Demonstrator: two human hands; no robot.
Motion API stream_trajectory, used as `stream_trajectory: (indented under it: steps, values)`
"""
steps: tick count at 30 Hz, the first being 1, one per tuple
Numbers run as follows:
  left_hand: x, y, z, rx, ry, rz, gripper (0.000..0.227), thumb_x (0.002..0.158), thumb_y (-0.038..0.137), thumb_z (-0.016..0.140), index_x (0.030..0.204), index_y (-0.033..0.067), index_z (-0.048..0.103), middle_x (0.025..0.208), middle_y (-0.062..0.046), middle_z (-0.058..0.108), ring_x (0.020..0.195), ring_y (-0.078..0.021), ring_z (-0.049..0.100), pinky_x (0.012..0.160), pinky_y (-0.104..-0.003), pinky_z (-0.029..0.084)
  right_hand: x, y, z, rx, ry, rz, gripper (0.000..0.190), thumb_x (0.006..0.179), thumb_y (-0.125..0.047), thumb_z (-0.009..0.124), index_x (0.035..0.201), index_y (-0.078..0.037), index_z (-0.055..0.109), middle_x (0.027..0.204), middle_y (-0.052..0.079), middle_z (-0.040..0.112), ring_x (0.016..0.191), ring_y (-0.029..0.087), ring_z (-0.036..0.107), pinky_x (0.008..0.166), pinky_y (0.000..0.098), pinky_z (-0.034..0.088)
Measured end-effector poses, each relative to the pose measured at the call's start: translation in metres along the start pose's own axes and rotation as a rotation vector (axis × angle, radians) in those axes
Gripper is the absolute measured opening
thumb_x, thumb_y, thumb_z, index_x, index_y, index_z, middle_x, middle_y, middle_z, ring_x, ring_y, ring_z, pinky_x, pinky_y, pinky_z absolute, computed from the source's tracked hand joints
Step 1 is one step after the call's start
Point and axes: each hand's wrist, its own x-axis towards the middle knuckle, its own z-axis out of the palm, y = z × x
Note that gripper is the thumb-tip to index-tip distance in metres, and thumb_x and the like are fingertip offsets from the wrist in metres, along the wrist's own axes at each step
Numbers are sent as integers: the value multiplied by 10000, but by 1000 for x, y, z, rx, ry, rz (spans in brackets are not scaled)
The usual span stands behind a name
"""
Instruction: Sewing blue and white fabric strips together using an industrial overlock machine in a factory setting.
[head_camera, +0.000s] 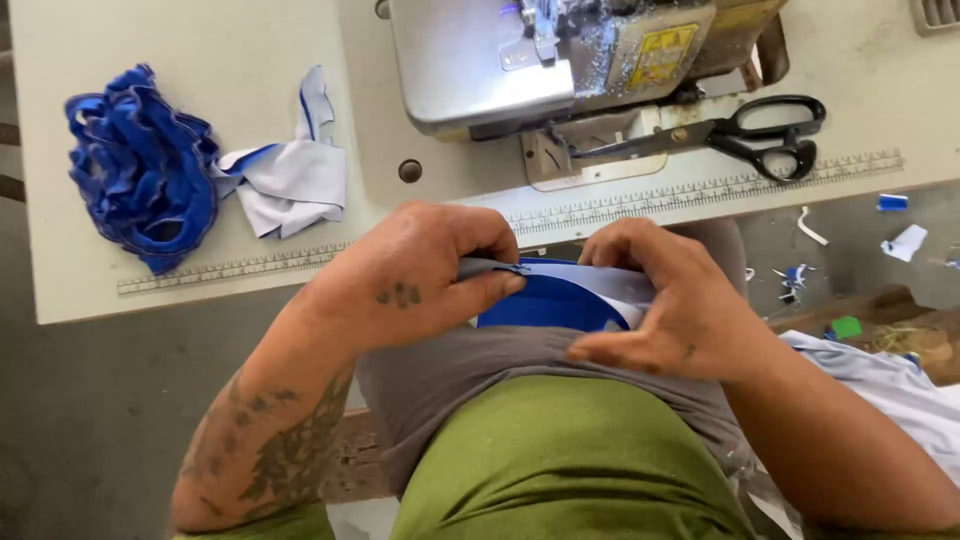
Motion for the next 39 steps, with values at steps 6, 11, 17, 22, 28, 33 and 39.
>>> stream_trajectory:
  steps: [6,11,17,22,28,33,39]
  values:
    - [-4,-6,9,80,59,174,147,972,310,733,905,180,723,673,15,682,550,-222,584,519,-418,423,6,4,-7,32,-56,300,351,792,-324,893,1086,-151,810,865,-31,739,707,94,631,632,272,533]
    - [1,-20,23,100,-67,254,162,935,211,641,1053,125,711,922,-46,787,778,-308,715,701,-486,538,8,-15,-30,99,-244,0,211,924,-318,765,825,-133,784,666,-38,630,568,81,543,499,274,404]
    - [26,-55,101,-180,166,342,133,687,101,559,770,78,660,739,-48,678,710,-275,636,631,-413,515,11,-22,-41,-129,-347,-66,256,921,-396,737,833,-162,792,644,-42,649,552,109,575,502,289,447]
    - [14,-58,96,-631,154,179,330,709,-43,458,838,59,745,839,-50,754,702,-152,644,589,-290,514,3,-8,-49,-245,-298,75,211,902,-356,769,876,-153,818,625,-41,713,509,96,608,452,284,466]
    - [-10,-40,72,-510,226,121,191,910,89,445,752,107,550,667,2,509,609,-153,443,564,-352,356,1,12,-49,-150,-192,108,187,901,-294,797,838,-118,808,643,-46,694,576,71,569,501,270,456]
    - [-16,-25,58,-140,227,127,633,799,768,632,877,139,642,657,48,571,543,-135,493,499,-343,363,0,13,-57,-86,-196,23,189,925,-291,760,856,-118,789,680,-41,702,576,78,583,492,265,469]
    - [-22,-24,54,-122,204,116,521,842,181,783,1257,111,477,887,-75,634,680,-248,557,626,-416,467,-5,10,-70,-50,-167,-2,160,914,-264,769,876,-110,794,705,-34,714,598,86,605,513,272,478]
